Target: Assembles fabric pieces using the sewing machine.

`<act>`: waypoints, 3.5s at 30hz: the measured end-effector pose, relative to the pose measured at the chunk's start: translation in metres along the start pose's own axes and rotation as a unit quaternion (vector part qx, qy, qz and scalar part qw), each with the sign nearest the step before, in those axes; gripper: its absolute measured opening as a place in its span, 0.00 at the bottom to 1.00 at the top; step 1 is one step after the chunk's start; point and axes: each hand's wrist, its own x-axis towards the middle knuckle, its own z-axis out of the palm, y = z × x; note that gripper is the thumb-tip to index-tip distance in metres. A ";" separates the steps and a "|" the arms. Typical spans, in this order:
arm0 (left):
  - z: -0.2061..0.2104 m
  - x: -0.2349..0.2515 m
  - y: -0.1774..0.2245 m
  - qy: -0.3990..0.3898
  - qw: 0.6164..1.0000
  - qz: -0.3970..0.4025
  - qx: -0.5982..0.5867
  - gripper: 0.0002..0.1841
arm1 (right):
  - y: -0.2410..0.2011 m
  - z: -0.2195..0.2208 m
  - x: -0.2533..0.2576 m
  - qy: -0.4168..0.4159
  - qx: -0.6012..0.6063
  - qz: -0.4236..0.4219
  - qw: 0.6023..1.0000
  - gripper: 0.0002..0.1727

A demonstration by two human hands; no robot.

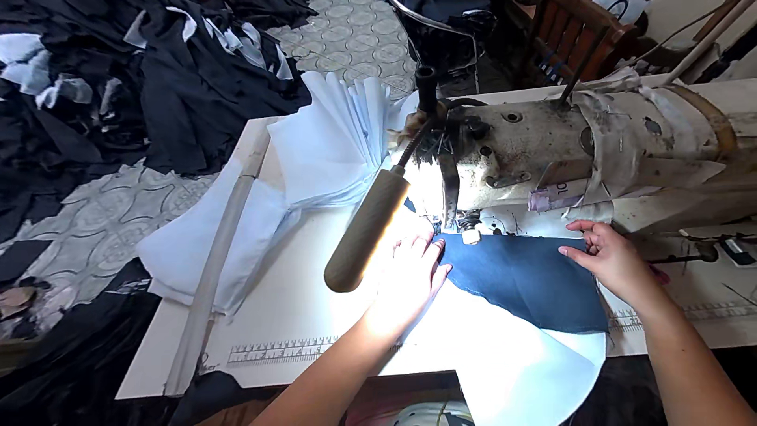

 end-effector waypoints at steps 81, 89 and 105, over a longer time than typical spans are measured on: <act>-0.008 -0.065 0.030 0.035 0.997 0.073 -0.019 0.14 | -0.053 0.098 -0.074 0.043 -0.139 -0.415 0.898 0.19; -0.024 -0.016 -0.016 -0.058 0.995 0.036 -0.078 0.16 | -0.088 0.101 -0.030 -0.048 -0.132 -0.388 0.911 0.16; -0.035 0.050 -0.048 -0.135 0.982 -0.050 -0.122 0.18 | -0.092 0.117 0.008 0.094 -0.058 -0.308 0.945 0.13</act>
